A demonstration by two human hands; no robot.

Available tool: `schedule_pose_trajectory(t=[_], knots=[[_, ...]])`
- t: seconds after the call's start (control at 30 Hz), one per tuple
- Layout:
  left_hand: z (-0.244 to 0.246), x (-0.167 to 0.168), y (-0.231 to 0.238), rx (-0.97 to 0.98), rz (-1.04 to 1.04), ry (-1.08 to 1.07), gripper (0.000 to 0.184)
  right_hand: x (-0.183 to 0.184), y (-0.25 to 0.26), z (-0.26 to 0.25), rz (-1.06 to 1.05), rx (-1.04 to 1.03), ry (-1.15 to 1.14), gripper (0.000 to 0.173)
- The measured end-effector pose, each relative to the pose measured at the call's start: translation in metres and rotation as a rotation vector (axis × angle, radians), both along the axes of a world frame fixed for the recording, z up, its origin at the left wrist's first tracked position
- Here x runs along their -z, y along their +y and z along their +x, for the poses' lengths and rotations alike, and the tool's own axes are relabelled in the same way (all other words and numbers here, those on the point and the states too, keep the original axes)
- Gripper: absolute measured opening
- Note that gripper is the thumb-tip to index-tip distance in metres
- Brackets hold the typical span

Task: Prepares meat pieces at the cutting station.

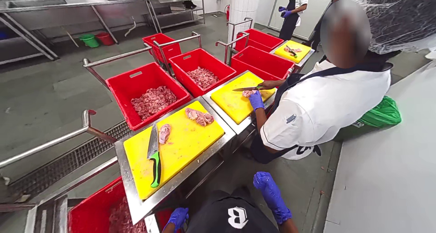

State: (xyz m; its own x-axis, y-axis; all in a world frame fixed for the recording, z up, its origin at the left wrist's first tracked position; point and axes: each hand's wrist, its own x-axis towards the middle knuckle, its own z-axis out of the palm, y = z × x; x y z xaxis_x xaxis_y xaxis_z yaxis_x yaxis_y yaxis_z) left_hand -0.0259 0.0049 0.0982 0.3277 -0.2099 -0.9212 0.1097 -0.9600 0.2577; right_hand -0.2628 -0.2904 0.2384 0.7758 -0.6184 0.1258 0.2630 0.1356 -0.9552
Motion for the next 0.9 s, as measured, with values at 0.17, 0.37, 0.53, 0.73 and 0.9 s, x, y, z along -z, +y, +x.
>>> schedule_pose_trajectory(t=[0.17, 0.37, 0.53, 0.73, 0.9], knots=[[0.004, 0.044, 0.013, 0.011, -0.038, -0.008, 0.047, 0.003, 0.002, 0.001, -0.01, 0.007, 0.005, 0.045], [0.01, 0.076, 0.015, 0.128, -0.18, -0.124, 0.055, 0.008, 0.0, 0.007, -0.015, -0.024, 0.046, 0.044], [0.009, 0.0, 0.008, 0.23, -0.391, -0.162, 0.056, 0.005, 0.001, 0.024, -0.001, -0.09, 0.055, 0.043], [0.008, 0.02, 0.05, 0.179, -0.245, -0.168, 0.056, -0.003, 0.007, 0.049, -0.015, -0.018, 0.148, 0.033], [-0.008, 0.069, 0.101, 0.103, -0.125, -0.166, 0.042, -0.014, 0.01, 0.053, 0.11, 0.016, 0.221, 0.031]])
